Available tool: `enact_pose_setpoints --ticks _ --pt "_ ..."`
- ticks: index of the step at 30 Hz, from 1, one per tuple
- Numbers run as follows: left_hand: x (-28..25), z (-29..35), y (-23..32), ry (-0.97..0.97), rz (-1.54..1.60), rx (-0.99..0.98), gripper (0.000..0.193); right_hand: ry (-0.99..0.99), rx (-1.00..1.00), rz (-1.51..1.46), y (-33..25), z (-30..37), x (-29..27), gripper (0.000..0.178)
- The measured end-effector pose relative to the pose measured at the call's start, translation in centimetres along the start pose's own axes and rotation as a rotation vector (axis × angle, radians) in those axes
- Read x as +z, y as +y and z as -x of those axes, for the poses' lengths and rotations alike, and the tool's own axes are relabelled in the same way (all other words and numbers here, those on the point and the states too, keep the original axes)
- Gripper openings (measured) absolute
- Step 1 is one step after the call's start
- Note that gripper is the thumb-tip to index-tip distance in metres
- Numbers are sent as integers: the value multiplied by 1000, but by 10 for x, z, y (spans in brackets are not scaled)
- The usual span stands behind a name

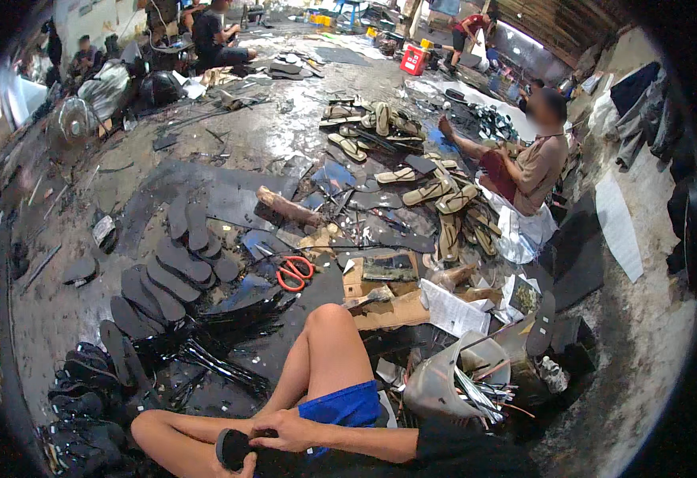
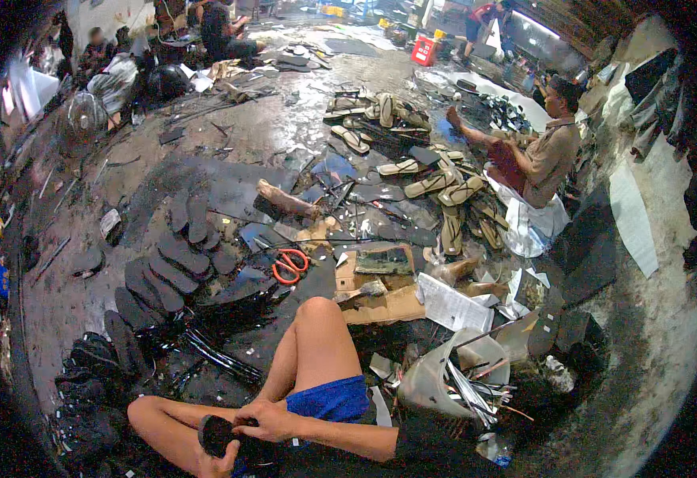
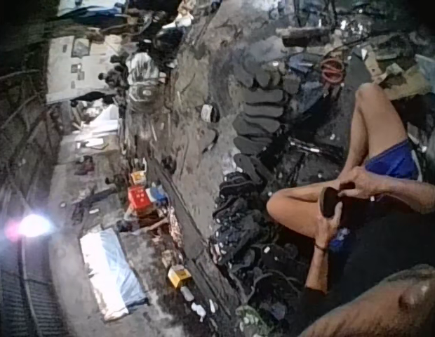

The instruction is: The person sits on the floor and assembles black flip-flops by hand, attaching straps to soles and trimming excess material with scissors. The person repeatedly picks up soles and straps, threads the straps through holes, and cuts the excess strap length.

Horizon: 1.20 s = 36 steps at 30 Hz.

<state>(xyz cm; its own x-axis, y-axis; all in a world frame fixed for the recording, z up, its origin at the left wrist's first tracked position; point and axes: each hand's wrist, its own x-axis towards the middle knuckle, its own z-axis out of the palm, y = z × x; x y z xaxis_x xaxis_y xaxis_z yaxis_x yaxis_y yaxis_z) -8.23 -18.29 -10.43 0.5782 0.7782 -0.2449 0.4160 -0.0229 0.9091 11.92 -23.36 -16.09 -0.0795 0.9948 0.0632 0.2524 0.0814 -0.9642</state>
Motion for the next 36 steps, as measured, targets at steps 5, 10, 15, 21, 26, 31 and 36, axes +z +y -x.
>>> enact_pose_setpoints --ticks 5,10,15,21,26,31,36 --pt "9 -7 -67 275 218 115 52 24 258 -266 -23 -12 -2 44" --pt "45 -7 -39 726 386 89 52 220 121 -52 5 -33 -44 69" --pt "52 10 -12 -17 1405 -222 49 406 21 -29 -15 -88 -75 26" --pt "68 10 -33 -39 1358 -326 26 127 -3 44 -22 -98 -79 26" --pt "54 -2 -80 -130 1277 -122 49 149 39 63 -9 -108 -67 25" --pt "32 -35 -17 162 340 -98 90 8 12 60 -14 -142 -51 39" --pt "-83 -57 -40 775 287 13 80 2 189 -77 45 -246 -14 61"
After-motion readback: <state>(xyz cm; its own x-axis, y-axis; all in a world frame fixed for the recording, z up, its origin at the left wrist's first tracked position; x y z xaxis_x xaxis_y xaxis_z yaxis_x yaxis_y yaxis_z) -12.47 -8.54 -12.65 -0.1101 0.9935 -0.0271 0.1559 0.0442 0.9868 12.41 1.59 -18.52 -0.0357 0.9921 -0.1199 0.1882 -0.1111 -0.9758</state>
